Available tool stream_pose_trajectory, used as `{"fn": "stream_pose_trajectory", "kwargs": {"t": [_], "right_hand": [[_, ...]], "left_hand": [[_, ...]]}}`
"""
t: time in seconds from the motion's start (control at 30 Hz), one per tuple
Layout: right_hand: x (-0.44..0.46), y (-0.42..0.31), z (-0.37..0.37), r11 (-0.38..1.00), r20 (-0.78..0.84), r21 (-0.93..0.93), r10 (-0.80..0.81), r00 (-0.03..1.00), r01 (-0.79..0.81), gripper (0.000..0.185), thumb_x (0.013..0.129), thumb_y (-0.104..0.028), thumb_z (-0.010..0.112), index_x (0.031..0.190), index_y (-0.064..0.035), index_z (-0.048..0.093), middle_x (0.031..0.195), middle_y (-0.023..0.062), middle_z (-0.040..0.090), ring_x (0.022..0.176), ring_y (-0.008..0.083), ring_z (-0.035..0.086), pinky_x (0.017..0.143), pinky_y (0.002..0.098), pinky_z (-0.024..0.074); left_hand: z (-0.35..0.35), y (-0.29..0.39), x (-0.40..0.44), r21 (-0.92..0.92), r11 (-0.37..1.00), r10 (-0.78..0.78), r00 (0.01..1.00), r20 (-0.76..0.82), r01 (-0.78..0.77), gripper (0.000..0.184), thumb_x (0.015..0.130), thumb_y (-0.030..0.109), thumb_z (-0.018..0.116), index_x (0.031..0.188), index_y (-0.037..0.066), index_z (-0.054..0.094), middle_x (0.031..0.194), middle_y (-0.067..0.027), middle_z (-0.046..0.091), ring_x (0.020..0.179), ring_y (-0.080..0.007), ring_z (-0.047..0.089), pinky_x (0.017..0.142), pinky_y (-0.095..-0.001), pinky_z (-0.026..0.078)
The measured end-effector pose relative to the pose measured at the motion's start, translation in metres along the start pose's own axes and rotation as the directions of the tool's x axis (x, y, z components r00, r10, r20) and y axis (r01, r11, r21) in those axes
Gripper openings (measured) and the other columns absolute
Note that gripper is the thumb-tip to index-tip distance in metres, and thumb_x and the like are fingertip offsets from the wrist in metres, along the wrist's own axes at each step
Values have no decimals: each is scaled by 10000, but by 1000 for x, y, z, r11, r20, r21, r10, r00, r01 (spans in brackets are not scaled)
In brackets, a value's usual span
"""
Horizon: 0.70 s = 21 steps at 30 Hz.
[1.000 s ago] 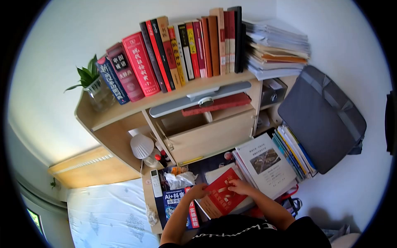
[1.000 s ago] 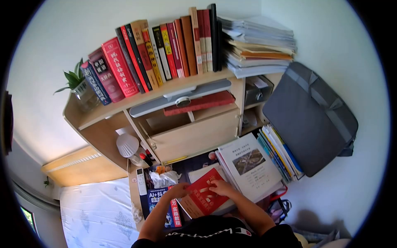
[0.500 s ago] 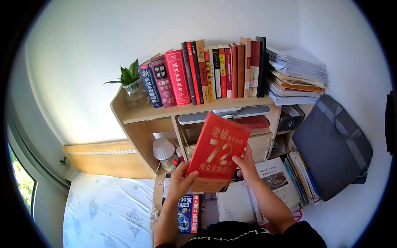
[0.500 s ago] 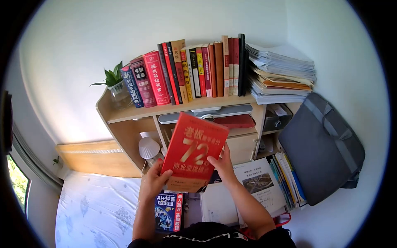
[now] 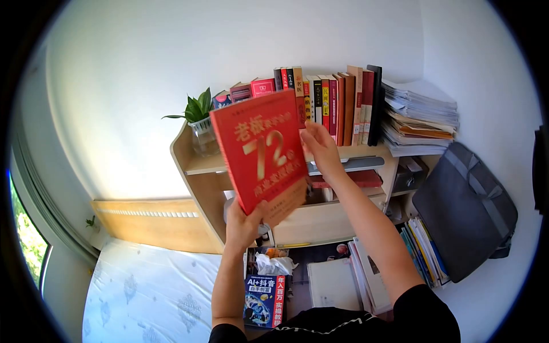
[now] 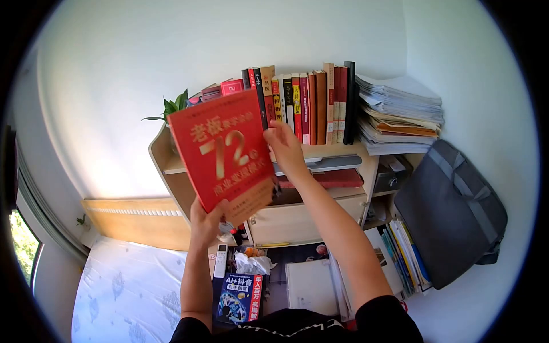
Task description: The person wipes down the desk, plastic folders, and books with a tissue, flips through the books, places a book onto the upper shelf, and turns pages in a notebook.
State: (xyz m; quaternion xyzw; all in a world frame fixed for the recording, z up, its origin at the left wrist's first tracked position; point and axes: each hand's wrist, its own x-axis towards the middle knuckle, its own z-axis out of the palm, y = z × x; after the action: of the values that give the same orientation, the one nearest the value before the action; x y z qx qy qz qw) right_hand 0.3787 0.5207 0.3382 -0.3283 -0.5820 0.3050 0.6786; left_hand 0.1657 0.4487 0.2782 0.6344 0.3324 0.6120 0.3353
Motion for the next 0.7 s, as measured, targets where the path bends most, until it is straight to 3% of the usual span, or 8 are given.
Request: {"fn": "stream_pose_trajectory", "kwargs": {"t": [0.03,0.07,0.13,0.17,0.27,0.5,0.53,0.7], "right_hand": [[14,7,4,981,-71,-160,-120,990,107,521,843,-207,612,1257,19,392,1163,153,528,1107,225,486,945,360,376],[28,16,7,981,-69,-158,-125,990,113,521,843,-207,612,1257,19,392,1163,153,528,1107,225,486,945,360,376],[51,36,15,605,-121,-752,-517,848,262,762,771,-336,678,1323,34,304,1299,233,399,1226,341,363,1013,433,290],[56,42,20,605,-119,-750,-519,847,265,762,771,-336,678,1323,34,304,1299,233,399,1226,341,363,1013,433,290],[62,48,32,433,-101,-889,-500,860,148,1059,674,-424,741,1400,8,101,1414,278,168,1322,429,154,1045,507,213],[65,55,27,425,-121,-902,-419,900,76,1062,657,-384,756,1399,9,106,1426,271,138,1331,420,136,1019,555,220],[66,57,28,424,-119,-901,-446,887,92,1059,652,-367,758,1400,6,108,1426,268,145,1332,419,138,1017,553,224],[67,62,29,425,-113,-896,-501,858,130,1054,637,-330,758,1403,-3,113,1422,264,165,1328,423,147,1015,549,232]], "left_hand": [[-2,2,6,28,997,71,995,-65,-69,220,815,98,593,995,-25,566,718,-79,620,612,-94,545,563,-273,465],[-3,8,11,29,997,77,995,-67,-76,220,815,98,593,995,-25,566,718,-79,620,612,-94,545,563,-273,465],[-3,26,23,189,969,187,972,-144,-158,270,817,123,583,1042,-22,551,728,-131,634,605,-178,602,578,-316,478],[-3,26,32,191,969,189,971,-147,-160,270,817,123,583,1042,-22,551,728,-131,634,605,-178,602,578,-316,478],[3,19,59,433,863,356,922,-152,-262,381,814,175,570,1157,19,513,758,-213,625,673,-374,615,600,-391,479],[32,10,76,522,828,326,933,-150,-205,389,817,214,569,1162,43,512,776,-212,627,700,-366,624,631,-393,487],[36,2,79,604,743,446,886,-126,-288,533,836,254,576,1323,115,411,727,-188,627,612,-347,617,546,-394,482],[50,-6,83,629,699,510,854,-104,-340,528,854,237,567,1342,141,390,710,-177,629,597,-325,620,527,-387,482]]}}
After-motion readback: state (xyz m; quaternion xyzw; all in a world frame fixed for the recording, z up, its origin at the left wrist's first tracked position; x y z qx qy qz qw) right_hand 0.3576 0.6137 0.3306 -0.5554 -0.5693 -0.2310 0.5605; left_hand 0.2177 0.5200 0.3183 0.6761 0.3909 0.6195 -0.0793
